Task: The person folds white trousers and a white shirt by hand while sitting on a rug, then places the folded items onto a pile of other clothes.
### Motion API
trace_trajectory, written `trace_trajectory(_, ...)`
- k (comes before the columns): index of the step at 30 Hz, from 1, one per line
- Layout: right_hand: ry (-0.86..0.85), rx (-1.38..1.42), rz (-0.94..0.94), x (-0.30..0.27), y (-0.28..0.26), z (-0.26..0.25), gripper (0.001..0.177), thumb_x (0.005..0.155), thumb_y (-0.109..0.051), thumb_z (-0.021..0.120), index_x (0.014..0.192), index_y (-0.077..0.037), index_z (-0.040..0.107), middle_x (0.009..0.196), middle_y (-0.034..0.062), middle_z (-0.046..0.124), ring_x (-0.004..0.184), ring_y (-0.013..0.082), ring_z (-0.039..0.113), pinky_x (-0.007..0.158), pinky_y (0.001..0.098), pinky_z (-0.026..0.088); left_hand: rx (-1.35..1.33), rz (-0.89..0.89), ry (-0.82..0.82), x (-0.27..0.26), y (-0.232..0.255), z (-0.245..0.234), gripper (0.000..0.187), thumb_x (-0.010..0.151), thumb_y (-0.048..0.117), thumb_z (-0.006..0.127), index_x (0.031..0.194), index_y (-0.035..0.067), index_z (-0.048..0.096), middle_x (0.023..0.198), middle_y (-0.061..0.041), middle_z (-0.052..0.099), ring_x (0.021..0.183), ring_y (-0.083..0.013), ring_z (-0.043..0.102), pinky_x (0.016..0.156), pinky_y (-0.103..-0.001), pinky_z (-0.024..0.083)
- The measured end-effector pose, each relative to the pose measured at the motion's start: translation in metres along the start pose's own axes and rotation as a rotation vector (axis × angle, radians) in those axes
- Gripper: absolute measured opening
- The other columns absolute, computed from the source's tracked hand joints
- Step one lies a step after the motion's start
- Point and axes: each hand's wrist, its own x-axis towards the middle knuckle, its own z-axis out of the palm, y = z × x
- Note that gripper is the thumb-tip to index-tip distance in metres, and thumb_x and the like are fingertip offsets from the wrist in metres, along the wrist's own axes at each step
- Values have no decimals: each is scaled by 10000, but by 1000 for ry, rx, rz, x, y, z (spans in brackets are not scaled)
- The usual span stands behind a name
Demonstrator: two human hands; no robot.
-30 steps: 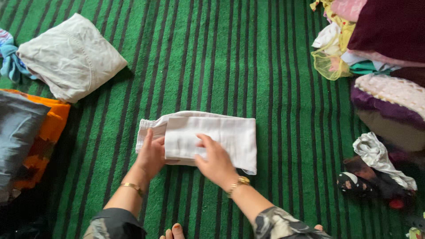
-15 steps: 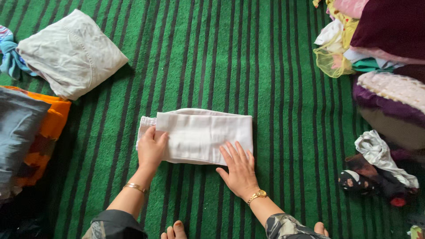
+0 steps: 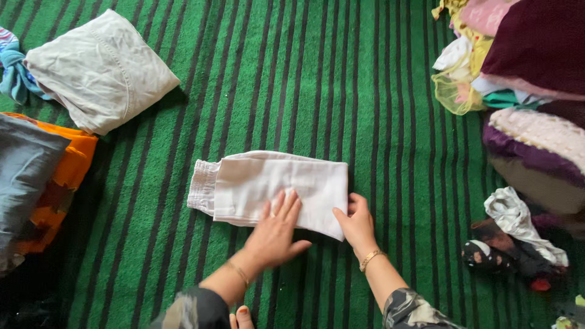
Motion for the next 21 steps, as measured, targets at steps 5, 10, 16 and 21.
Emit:
trace_trajectory(5,-304,332,41,-8,-43,-12,444,847,-83,688,1265,31,590,1164,103,724,1033,170,695,892,327,553,42,70,10,-1,-13,0,1071,789,517,769,1517,-42,217,1621,-245,198,1515,-400,152,1195,-535,156)
trace_trajectory(10,-407,440,-255,-46,-135,44,439,839,-52,686,1256,41,584,1162,117,713,1037,177,694,904,345,584,-353,104,417,-21,-34,46,1076,715,391,823,1524,-79,292,1580,-277,335,1484,-409,279,1191,-505,236)
trace_trajectory(16,-704,123,-397,-84,-203,126,749,837,-138,686,1496,-77,335,1207,129,651,1055,246,706,876,363,585,-1392,-649,884,-34,-104,102,420,900,255,677,1212,-24,640,1155,-101,703,1022,-172,662,861,-362,535)
trace_trajectory(21,-376,-316,-942,-51,-148,128,534,797,-118,749,1294,-55,565,1205,163,675,1146,370,633,972,443,501,-1656,-767,741,-47,-137,100,353,975,313,619,1064,-27,650,943,-124,725,785,-208,708,709,-332,599)
